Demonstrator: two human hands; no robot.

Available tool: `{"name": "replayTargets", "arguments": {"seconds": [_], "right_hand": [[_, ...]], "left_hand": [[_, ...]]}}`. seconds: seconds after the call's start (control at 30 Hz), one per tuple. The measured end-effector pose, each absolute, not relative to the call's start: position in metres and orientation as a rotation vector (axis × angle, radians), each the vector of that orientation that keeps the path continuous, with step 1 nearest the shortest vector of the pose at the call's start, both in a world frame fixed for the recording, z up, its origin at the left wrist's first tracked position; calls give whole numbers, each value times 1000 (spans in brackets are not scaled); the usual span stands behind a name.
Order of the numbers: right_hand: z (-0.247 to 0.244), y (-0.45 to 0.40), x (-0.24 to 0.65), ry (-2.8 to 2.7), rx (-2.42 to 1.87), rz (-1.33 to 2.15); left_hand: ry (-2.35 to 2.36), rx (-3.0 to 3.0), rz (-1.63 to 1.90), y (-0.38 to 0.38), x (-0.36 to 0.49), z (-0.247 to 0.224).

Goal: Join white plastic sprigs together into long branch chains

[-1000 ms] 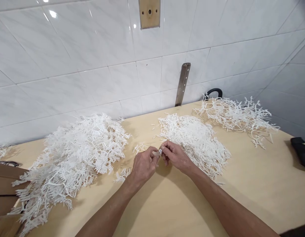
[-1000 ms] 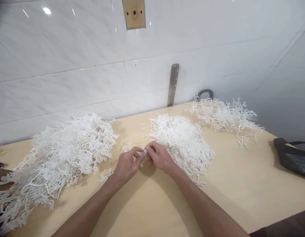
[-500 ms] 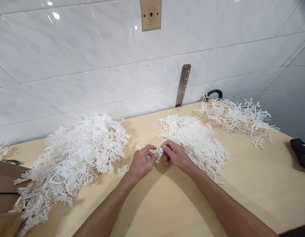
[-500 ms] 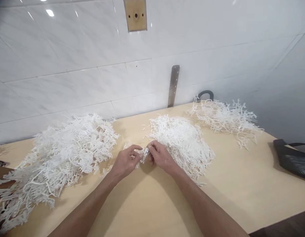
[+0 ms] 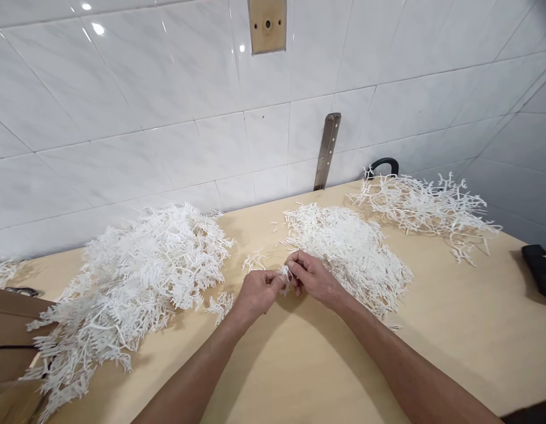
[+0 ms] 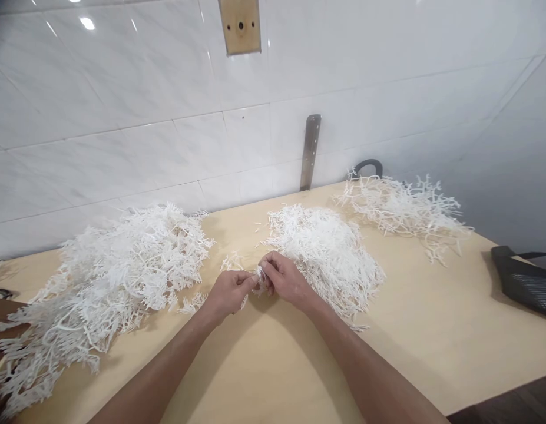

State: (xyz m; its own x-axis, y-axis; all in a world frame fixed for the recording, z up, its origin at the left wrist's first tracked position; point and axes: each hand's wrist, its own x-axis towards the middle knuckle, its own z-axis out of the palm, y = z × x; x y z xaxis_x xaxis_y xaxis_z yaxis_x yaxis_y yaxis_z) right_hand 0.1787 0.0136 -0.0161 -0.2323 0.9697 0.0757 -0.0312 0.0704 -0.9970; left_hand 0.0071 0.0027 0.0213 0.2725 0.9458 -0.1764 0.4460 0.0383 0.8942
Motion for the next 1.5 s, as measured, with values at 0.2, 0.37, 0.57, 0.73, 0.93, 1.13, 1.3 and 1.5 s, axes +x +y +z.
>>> {"name": "replayTargets", "arguments": {"seconds": [0.2, 0.37, 0.57, 0.73, 0.93, 1.13, 1.3, 1.5], "right_hand": [[-10, 11, 180, -1420, -988, 1342], [-8, 11, 180, -1447, -1003, 1295], [-12, 12, 179, -1507, -1112, 1185], [-13, 12, 180, -1510, -1193, 1157], [-15, 15, 183, -1404, -1165, 1311], [-16, 16, 183, -1391, -1185, 1278], [-9, 14, 182, -1396, -1207, 1236], [-4, 9, 180, -1472, -1191, 1166]], "left_hand": [[1358, 1204, 669, -2, 15, 30], [1308, 1039, 759, -2, 17, 29], [1444, 1182, 852, 0, 17, 20], [1565, 1371, 947, 0, 15, 14], [1559, 1518, 1023, 2, 13, 10], [1462, 1704, 1049, 1, 11, 2], [1419, 1756, 1019, 2, 10, 4], [1336, 1689, 876, 7, 6, 14]]}}
